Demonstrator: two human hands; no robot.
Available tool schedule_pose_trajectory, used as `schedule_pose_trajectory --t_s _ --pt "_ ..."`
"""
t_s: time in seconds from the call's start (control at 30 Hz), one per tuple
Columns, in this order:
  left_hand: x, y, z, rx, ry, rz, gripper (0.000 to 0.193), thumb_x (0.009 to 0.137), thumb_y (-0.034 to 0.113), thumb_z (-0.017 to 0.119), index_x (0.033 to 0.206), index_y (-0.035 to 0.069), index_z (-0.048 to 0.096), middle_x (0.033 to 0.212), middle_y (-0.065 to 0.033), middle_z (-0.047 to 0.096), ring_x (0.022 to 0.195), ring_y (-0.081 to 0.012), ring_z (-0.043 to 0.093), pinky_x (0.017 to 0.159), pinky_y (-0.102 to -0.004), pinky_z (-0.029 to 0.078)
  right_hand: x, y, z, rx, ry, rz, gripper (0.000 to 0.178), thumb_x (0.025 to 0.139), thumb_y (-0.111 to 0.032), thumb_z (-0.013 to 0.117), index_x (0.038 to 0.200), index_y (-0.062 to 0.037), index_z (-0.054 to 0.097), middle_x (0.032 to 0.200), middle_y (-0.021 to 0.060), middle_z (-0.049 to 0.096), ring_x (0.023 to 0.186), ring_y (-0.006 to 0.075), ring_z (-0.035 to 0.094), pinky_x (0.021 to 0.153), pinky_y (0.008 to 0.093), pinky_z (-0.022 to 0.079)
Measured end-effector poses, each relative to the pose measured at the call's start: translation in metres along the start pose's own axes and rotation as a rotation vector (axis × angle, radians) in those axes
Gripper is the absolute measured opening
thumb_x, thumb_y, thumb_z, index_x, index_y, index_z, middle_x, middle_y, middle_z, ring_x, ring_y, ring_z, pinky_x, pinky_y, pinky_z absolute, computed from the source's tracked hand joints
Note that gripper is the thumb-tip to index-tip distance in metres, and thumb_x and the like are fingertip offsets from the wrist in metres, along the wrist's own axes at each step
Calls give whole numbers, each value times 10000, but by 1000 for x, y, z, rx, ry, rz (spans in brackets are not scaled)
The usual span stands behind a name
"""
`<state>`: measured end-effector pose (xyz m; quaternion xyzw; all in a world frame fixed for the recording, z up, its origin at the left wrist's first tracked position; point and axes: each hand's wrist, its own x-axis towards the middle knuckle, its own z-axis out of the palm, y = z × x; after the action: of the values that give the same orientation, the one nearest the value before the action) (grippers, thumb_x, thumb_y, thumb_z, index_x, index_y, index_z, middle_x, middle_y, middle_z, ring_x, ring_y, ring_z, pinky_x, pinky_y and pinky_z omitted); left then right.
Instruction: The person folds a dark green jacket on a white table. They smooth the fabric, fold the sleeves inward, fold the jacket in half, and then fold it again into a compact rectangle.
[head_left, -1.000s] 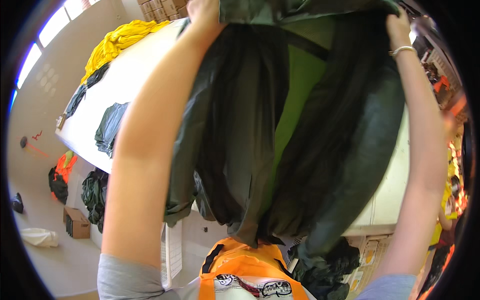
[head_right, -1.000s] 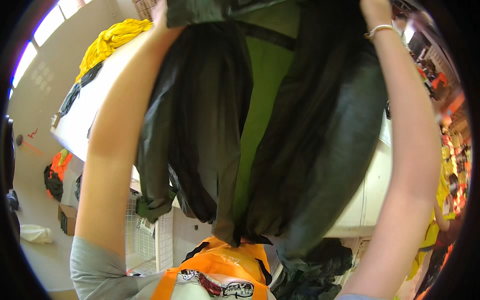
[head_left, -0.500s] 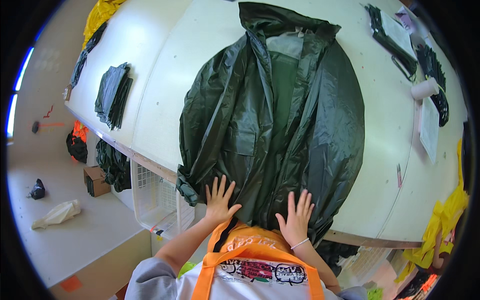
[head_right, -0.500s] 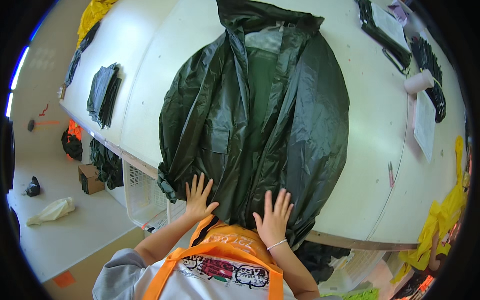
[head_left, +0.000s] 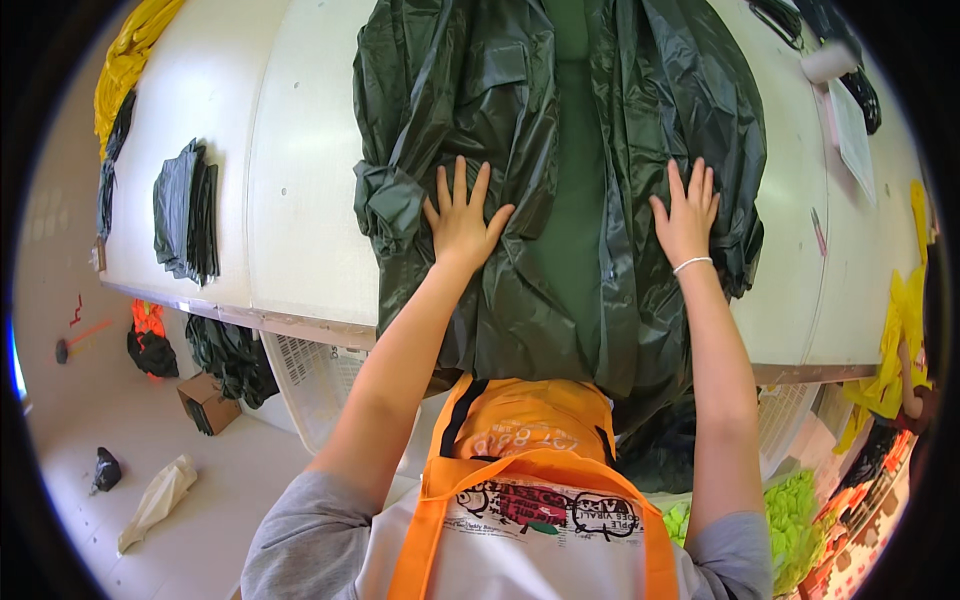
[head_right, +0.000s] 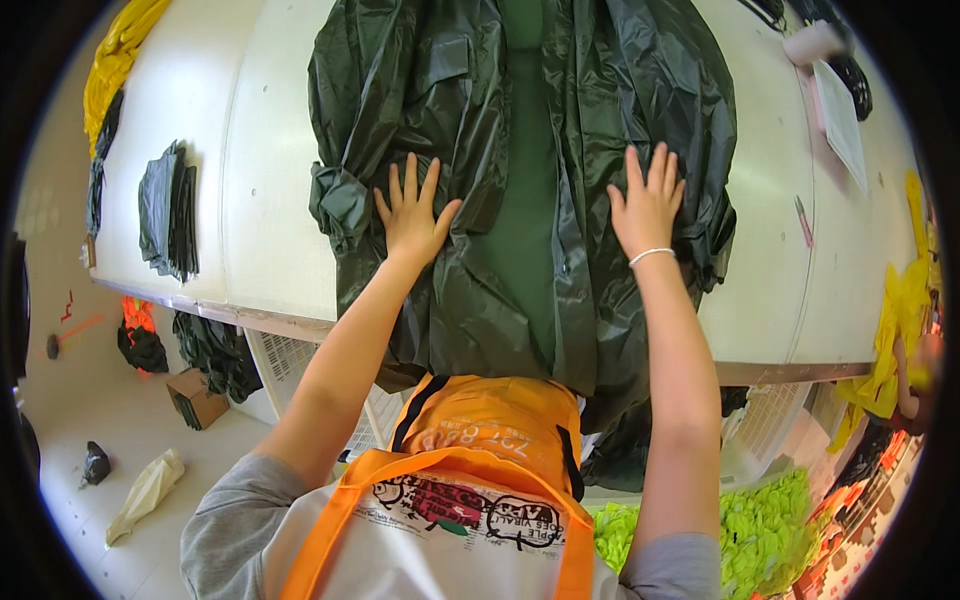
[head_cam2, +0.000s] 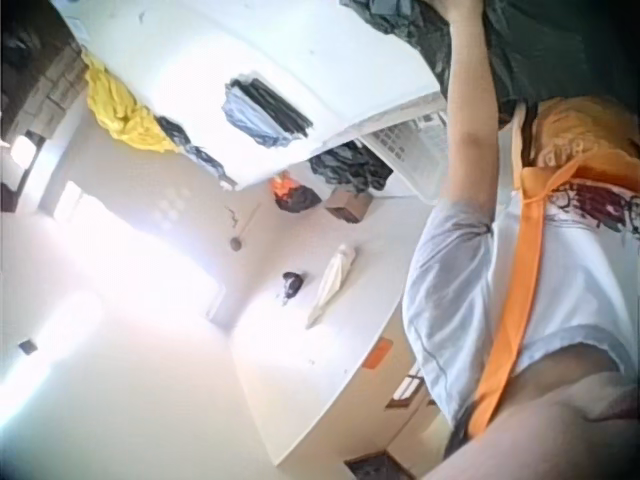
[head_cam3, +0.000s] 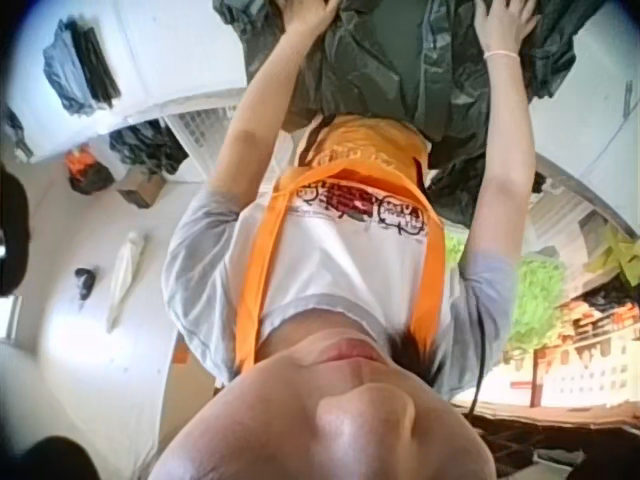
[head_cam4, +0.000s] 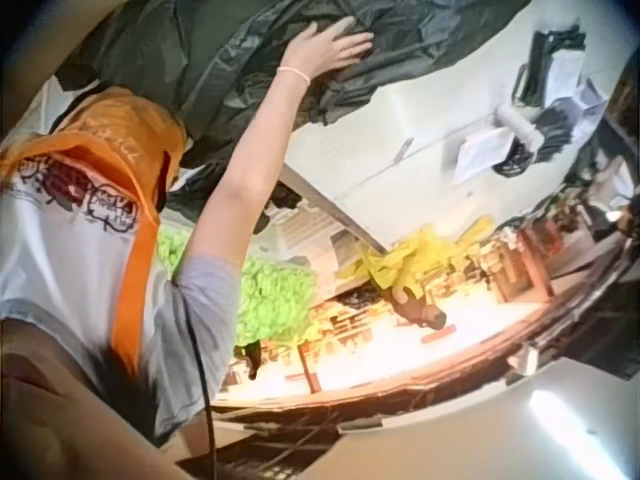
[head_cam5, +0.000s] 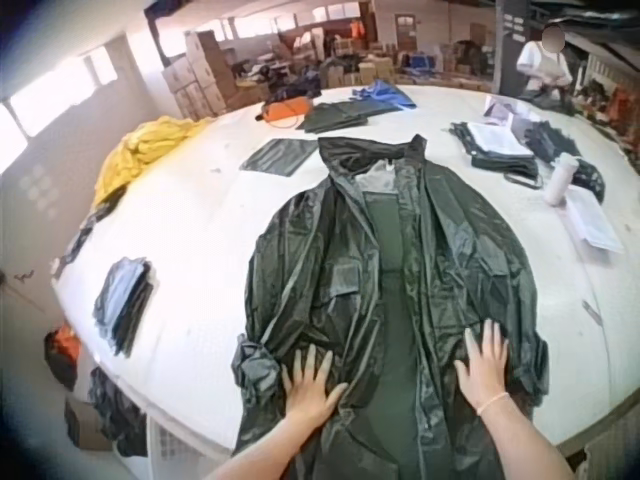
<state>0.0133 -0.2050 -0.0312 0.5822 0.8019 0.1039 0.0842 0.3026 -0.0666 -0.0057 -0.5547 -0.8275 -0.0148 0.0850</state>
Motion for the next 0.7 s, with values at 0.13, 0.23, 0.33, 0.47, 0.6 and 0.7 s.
schedule_pose_trajectory --t_s 0.13,0.23,0.33,0.47,0.6,0.7 --pt "3 -9 0 -27 27 -4 660 887 516 504 1452 225 324 1547 -95 173 1415 -361 128 1089 -618 96 -40 -123 -52 858 -230 124 216 834 -219 644 870 -7 659 775 154 649 735 307 635 660 372 498" --pt "3 -8 2 -63 13 21 666 879 532 510 1442 215 344 1547 -102 172 1413 -371 122 1054 -641 149 -63 -183 -12 1020 -184 319 469 752 -369 747 972 32 643 744 151 656 681 279 645 652 345 508" --pt "-9 -5 -12 -183 89 27 583 879 443 562 1350 116 460 1453 -151 341 1349 -346 283 1046 -554 252 -50 -192 14 1252 -239 618 563 726 -296 789 1069 99 579 778 97 658 692 168 627 646 302 497" --pt "-74 22 -63 -900 -388 -251 461 913 417 528 1162 37 608 1190 -126 608 1032 -268 606 805 -360 488 -53 -177 -9 1787 -345 848 217 787 -84 728 940 28 622 843 36 648 733 96 572 697 229 451" --pt "-119 66 -55 -1747 -1312 -496 836 884 717 260 1277 19 498 1322 -161 504 1140 -257 541 918 -386 445 -61 -158 -47 1791 -421 811 163 783 -58 728 855 -27 585 777 -8 604 709 66 540 666 196 425" --pt "-115 102 -42 -2566 -993 -531 908 842 739 375 1381 11 316 1414 -171 380 1303 -282 365 1105 -433 249 -65 -142 -82 1690 -520 727 190 789 -44 727 862 -41 552 740 -11 590 614 53 516 558 173 403"
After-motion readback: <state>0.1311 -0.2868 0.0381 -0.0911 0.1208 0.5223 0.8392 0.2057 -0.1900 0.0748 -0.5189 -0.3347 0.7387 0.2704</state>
